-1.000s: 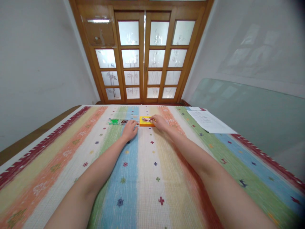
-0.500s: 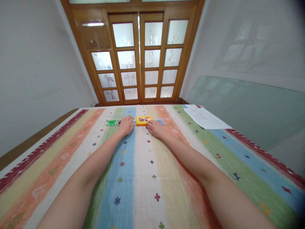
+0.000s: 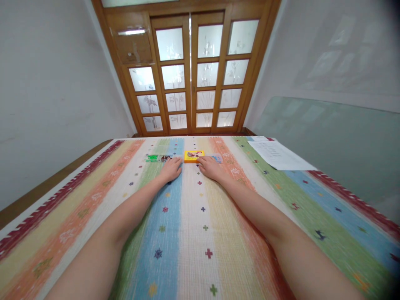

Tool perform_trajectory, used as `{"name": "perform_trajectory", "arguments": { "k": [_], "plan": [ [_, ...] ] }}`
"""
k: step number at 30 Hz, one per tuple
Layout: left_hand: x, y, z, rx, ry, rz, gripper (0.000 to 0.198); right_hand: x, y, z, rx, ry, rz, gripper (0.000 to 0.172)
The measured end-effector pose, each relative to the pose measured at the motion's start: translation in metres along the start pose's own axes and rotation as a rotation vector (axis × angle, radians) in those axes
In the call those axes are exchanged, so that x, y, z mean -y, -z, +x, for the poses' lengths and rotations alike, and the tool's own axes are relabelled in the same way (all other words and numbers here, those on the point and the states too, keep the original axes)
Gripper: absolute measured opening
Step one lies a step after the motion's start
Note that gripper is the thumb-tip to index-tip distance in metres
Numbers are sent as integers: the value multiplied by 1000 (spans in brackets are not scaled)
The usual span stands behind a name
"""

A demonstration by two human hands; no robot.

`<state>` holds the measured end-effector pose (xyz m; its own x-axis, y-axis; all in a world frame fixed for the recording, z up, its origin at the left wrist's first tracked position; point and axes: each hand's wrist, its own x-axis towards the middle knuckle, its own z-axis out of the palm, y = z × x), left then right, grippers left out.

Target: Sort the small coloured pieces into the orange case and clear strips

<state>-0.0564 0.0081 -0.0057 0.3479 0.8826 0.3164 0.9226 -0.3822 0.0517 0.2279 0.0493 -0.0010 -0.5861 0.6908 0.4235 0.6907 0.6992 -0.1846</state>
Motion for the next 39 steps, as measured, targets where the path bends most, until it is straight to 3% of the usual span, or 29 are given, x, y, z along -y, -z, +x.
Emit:
{"name": "perform_trajectory", "arguments": {
  "k": [10,15,17,25,32,39],
  "plan": [
    [10,29,27,102,-39,14,40,3,0,1,4,-24,14,35],
    [22,37,41,-11,5,49,43,2,0,0,-9,-18,11,35],
    [23,38,43,-4,33,48,38,2,0,0,-15,-15,2,34],
    [11,35,24,-15,62,-53,25,3,0,-1,-27,-16,-9,34],
    [9,20,14,-96,83,-26,30,1,-3,-1,-39,-2,-30,33],
    [13,9,16,-98,105,-15,35,1,-2,0,-10,-19,-10,34]
  ]
}}
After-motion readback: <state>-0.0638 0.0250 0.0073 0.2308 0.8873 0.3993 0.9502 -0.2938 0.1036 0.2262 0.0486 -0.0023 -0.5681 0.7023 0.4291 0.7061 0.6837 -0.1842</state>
